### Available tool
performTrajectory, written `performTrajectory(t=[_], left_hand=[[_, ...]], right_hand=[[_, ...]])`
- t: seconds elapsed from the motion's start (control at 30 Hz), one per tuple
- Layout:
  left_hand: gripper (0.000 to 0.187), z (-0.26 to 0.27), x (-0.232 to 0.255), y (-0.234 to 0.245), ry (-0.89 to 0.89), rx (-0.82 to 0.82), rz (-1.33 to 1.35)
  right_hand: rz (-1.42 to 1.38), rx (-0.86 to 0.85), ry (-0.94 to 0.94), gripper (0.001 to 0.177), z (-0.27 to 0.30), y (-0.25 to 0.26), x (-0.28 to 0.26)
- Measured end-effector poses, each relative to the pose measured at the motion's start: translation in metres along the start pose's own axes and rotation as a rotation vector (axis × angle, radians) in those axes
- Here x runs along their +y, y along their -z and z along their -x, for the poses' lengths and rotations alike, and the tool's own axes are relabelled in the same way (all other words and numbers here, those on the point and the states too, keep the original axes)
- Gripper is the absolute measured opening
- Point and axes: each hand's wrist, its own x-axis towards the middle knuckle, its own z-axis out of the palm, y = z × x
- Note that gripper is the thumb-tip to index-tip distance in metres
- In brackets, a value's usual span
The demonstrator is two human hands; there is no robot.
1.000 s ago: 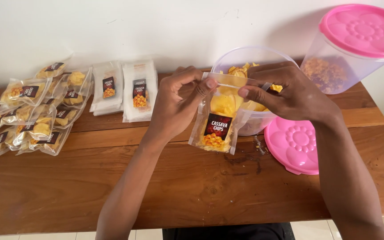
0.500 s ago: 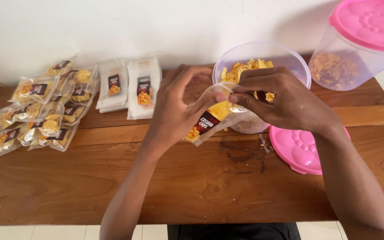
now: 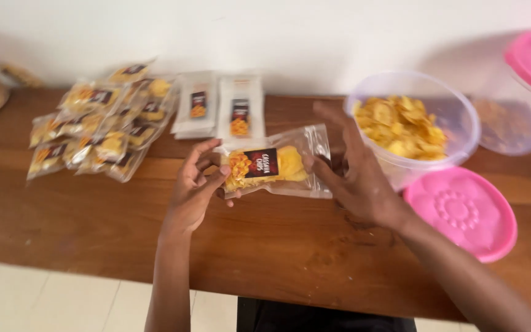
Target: Manually filling small plastic bags with cassava chips from a large container and sealing them.
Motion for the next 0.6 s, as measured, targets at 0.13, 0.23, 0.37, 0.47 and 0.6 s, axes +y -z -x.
performTrajectory(t=[0.13,0.23,0.37,0.47,0.6], left_hand=[[0.046,0.013,-0.035,0.043,-0.124,0.177,0.067],[0.03,0.016,-0.058,0.075,-0.151,0.407,0.085],[0.032,0.004,-0.057,0.134,-0.357,0.694,-0.103],[0.035,-0.02,-0.038,0.182,-0.488,0.87,-0.297],[0.025,-0.057,-0.01,0.244,-0.654,0.963,-0.39]], right_hand=[[-0.095,-0.1,0.005,0.027,-0.02,-0.058,0.038],[-0.26,-0.209,-0.18,0.03,-0.047,-0.094,0.019],[-0.163,-0.313,-0.249,0.041,-0.096,-0.143,-0.021],[-0.197,-0.355,-0.148,0.047,-0.143,-0.195,-0.009],[-0.397,-0.28,-0.028,0.048,-0.201,-0.271,0.008]])
